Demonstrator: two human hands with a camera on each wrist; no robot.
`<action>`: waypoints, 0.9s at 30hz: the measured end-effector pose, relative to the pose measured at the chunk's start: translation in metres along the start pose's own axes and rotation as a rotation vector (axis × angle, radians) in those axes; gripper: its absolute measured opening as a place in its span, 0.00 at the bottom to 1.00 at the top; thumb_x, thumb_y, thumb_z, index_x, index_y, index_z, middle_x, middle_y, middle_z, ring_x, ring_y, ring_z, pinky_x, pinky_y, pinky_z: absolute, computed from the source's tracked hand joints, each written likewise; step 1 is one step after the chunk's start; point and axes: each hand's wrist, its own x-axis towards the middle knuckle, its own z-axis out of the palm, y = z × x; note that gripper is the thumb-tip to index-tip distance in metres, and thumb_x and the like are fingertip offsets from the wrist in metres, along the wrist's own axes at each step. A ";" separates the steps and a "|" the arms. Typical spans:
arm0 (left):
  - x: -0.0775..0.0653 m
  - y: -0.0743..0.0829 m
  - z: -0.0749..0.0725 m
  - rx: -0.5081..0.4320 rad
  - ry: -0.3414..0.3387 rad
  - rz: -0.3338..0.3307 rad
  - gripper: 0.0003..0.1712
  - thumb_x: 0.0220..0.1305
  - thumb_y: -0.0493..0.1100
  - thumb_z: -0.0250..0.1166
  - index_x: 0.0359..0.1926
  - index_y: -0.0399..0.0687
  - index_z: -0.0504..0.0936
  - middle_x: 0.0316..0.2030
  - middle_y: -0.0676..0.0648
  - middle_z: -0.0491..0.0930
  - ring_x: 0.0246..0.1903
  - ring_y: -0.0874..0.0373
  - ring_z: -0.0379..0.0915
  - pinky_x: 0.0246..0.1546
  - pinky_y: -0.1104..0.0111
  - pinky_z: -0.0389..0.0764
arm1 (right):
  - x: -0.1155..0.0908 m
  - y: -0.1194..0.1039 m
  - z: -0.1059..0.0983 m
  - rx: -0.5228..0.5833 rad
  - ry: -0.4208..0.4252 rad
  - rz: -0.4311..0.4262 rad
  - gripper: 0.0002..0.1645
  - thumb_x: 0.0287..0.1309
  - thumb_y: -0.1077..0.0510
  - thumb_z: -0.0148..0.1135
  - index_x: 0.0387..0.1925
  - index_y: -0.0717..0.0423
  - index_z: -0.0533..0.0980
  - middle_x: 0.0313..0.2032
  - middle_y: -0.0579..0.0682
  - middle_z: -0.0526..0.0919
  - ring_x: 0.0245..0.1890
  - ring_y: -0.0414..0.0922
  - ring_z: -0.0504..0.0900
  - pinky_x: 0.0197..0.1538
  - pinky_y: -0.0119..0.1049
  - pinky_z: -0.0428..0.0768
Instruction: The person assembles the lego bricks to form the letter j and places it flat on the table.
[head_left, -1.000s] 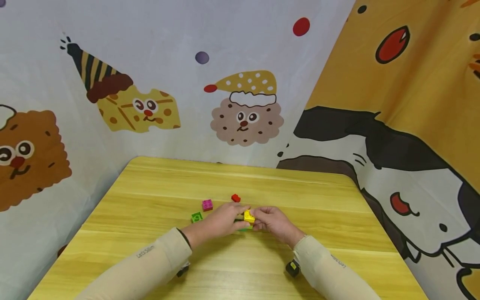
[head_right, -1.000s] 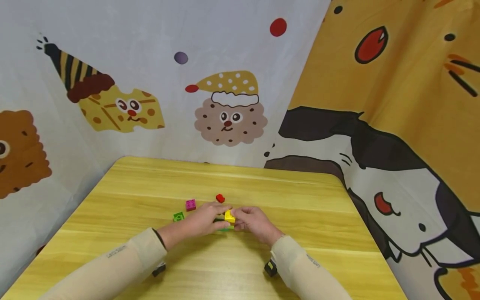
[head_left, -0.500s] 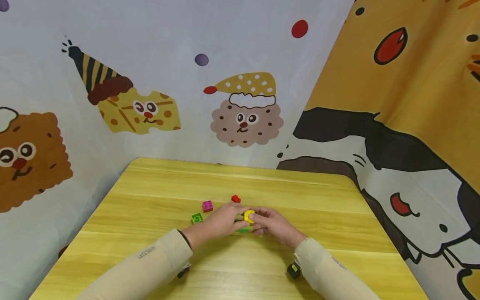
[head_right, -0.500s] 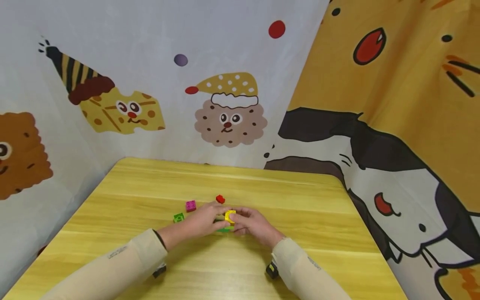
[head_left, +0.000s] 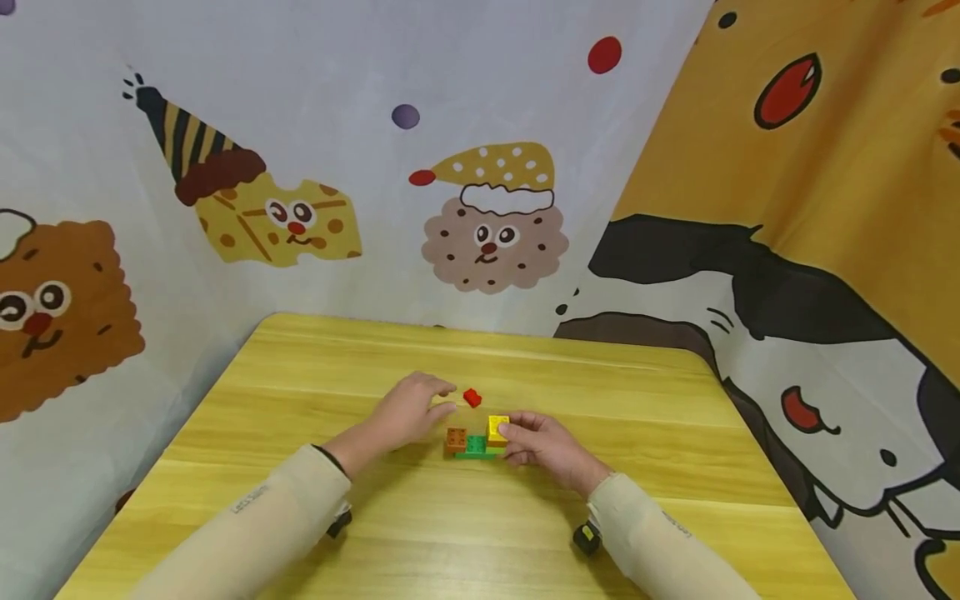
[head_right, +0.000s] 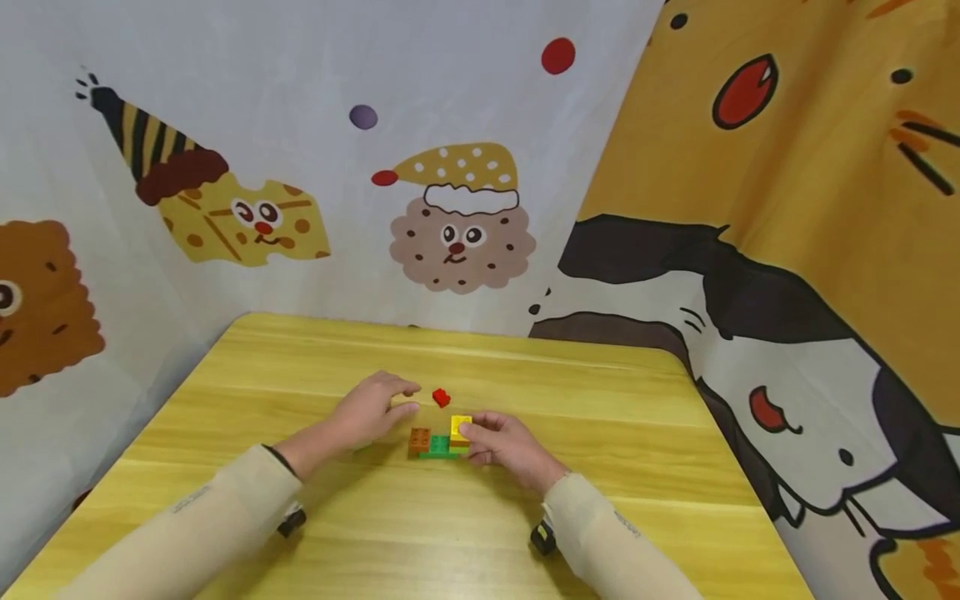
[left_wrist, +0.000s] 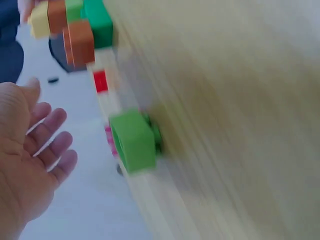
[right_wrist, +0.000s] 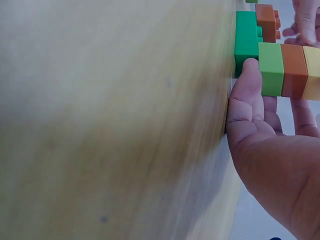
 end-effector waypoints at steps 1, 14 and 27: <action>0.000 -0.005 -0.002 0.013 0.011 -0.017 0.23 0.78 0.50 0.66 0.65 0.44 0.84 0.57 0.44 0.89 0.60 0.45 0.81 0.67 0.48 0.79 | 0.000 0.000 0.000 0.000 0.008 0.003 0.36 0.73 0.41 0.68 0.67 0.63 0.74 0.52 0.55 0.86 0.42 0.44 0.88 0.50 0.38 0.89; -0.012 -0.043 -0.010 0.118 -0.042 -0.063 0.20 0.73 0.50 0.71 0.56 0.41 0.89 0.46 0.44 0.92 0.47 0.47 0.84 0.62 0.46 0.80 | 0.003 -0.003 -0.001 0.015 0.012 0.004 0.34 0.72 0.42 0.69 0.66 0.61 0.75 0.53 0.56 0.84 0.43 0.44 0.87 0.50 0.39 0.89; -0.011 -0.045 -0.002 0.172 -0.071 -0.120 0.24 0.66 0.54 0.77 0.56 0.45 0.89 0.38 0.49 0.89 0.41 0.52 0.77 0.53 0.48 0.79 | 0.003 -0.001 -0.002 0.015 0.007 0.014 0.35 0.72 0.42 0.69 0.67 0.62 0.74 0.54 0.57 0.84 0.43 0.44 0.87 0.51 0.38 0.89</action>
